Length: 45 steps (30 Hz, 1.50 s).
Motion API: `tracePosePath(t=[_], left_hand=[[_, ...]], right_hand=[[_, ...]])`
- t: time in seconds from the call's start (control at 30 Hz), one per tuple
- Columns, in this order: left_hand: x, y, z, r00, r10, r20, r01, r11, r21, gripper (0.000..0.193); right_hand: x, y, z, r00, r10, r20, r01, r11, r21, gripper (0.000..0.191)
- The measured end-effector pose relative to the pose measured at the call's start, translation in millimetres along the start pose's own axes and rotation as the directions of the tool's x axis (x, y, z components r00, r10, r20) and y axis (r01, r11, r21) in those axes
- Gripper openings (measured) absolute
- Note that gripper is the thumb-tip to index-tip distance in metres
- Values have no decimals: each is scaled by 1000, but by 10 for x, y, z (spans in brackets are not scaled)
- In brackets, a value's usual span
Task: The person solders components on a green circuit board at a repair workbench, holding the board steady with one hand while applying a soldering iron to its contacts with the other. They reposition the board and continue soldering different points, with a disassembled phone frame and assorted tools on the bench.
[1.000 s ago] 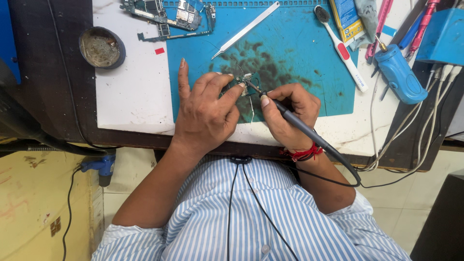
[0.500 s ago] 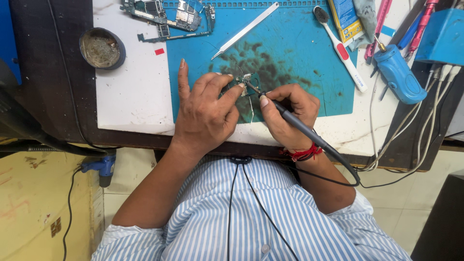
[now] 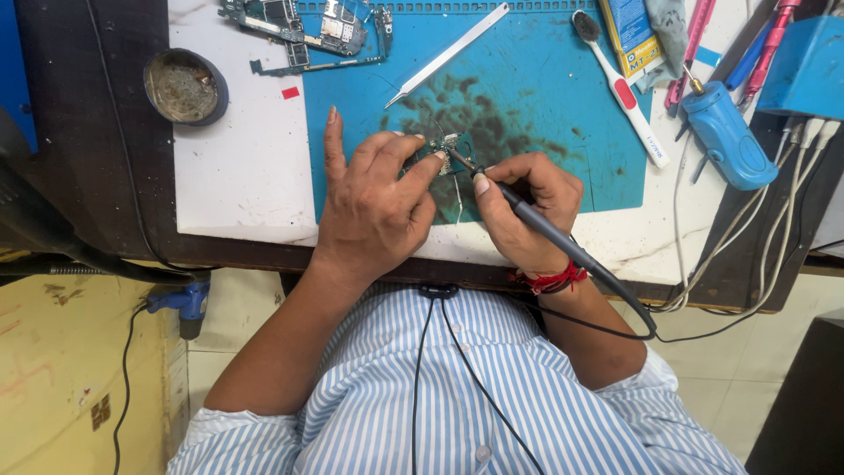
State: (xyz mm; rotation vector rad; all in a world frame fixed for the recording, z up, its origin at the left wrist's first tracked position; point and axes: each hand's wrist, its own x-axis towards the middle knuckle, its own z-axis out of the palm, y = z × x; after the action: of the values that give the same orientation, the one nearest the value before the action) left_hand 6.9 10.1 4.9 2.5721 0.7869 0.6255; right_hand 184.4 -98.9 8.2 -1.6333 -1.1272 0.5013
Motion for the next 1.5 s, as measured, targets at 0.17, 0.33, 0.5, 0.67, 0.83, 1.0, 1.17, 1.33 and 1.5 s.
tracePosePath(t=[0.17, 0.33, 0.5, 0.67, 0.83, 1.0, 1.17, 1.33, 1.5], left_hand=[[2, -2, -1, 1000, 3, -1, -3, 1000, 1, 29], [-2, 2, -1, 1000, -2, 3, 2, 1000, -3, 29], [-3, -1, 3, 1000, 0, -2, 0, 1000, 4, 29], [0, 2, 3, 1000, -2, -5, 2, 1000, -1, 29], [-1, 7, -3, 1000, -3, 1, 3, 1000, -2, 28], [3, 5, -4, 1000, -1, -1, 1, 1000, 9, 29], [29, 9, -24, 1000, -3, -5, 3, 1000, -1, 30], [1, 6, -27, 1000, 10, 3, -10, 1000, 14, 29], [-2, 0, 1, 1000, 3, 0, -3, 1000, -2, 29]], right_hand=[[-1, 0, -10, 1000, -6, 5, 6, 1000, 2, 11], [-6, -4, -11, 1000, 6, 0, -6, 1000, -4, 11], [-2, -7, -4, 1000, 1, 0, -1, 1000, 3, 11], [5, -7, -10, 1000, -4, 9, 4, 1000, -9, 10], [1, 1, -6, 1000, -10, 4, 10, 1000, -9, 10], [1, -3, 0, 1000, -1, 1, 1, 1000, 1, 10], [12, -25, 4, 1000, 10, -12, -10, 1000, -3, 10], [1, -26, -5, 1000, 15, -3, -15, 1000, -15, 11], [3, -7, 0, 1000, -10, -5, 10, 1000, -8, 10]])
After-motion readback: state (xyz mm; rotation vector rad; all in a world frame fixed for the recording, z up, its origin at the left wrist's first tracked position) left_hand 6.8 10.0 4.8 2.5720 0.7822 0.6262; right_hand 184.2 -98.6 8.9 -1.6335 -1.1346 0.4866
